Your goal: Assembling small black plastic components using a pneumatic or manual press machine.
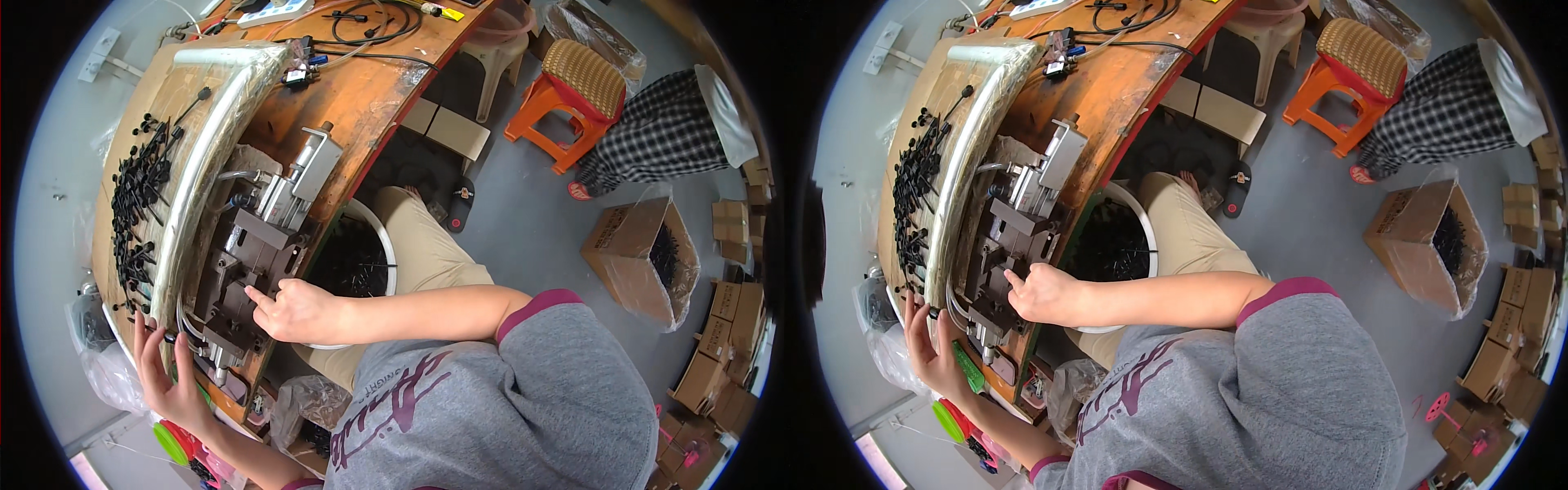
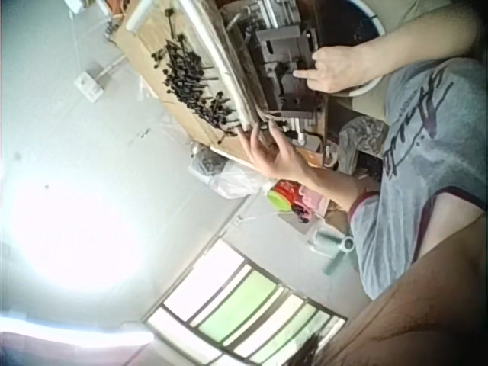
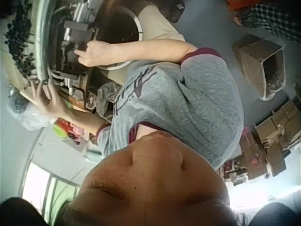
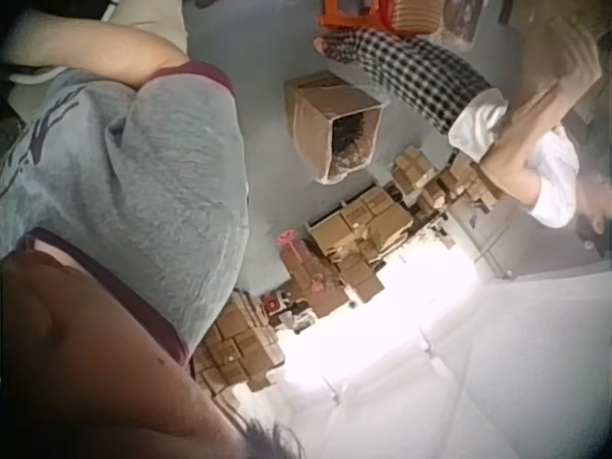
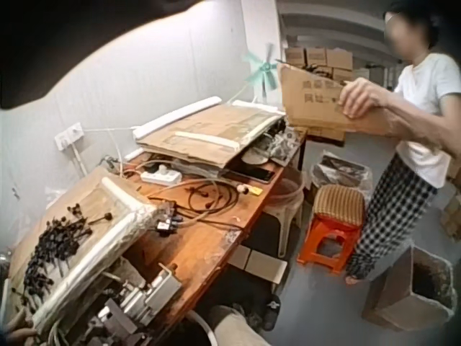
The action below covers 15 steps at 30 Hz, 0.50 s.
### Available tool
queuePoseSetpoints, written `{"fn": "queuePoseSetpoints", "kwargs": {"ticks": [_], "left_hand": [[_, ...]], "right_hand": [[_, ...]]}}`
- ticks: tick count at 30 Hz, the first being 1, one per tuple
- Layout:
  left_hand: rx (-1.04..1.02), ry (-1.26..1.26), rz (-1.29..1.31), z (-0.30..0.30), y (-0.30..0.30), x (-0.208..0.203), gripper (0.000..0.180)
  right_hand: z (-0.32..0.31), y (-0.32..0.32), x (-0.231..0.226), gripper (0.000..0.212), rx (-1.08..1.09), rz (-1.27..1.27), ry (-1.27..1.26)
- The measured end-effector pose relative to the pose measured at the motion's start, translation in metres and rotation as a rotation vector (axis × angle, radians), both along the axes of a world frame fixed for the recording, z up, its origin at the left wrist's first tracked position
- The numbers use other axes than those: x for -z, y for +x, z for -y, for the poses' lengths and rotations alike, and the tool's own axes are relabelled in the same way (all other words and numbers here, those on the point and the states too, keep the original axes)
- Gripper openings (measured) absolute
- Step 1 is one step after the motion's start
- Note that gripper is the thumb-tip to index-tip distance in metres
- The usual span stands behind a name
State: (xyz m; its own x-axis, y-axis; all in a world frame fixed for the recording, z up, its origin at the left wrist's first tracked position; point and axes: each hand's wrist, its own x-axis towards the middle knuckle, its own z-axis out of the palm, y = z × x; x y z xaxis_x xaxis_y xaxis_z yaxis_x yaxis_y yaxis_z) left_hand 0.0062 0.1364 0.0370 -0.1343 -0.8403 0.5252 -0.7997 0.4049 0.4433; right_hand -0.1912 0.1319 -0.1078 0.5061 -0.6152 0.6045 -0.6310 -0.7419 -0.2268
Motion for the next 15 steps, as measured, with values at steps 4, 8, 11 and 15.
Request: {"fn": "queuePoseSetpoints", "kwargs": {"ticks": [4, 8, 11, 15], "left_hand": [[-0.049, -0.021, 0.061, -0.021, -0.015, 0.002, 0.023], [-0.047, -0.052, 0.074, -0.029, -0.036, 0.007, 0.030], [-0.056, -0.021, -0.013, -0.043, -0.041, 0.016, 0.033], [-0.070, 0.033, -0.064, -0.050, -0.038, 0.035, 0.037]], "right_hand": [[0.000, 0.005, 0.000, 0.011, -0.036, 0.033, 0.018], [0.006, -0.007, -0.005, 0.009, -0.054, 0.031, -0.025], [0.003, -0.013, -0.013, 0.011, -0.079, 0.010, -0.025], [0.016, -0.015, -0.017, 0.013, -0.138, -0.069, -0.044]]}}
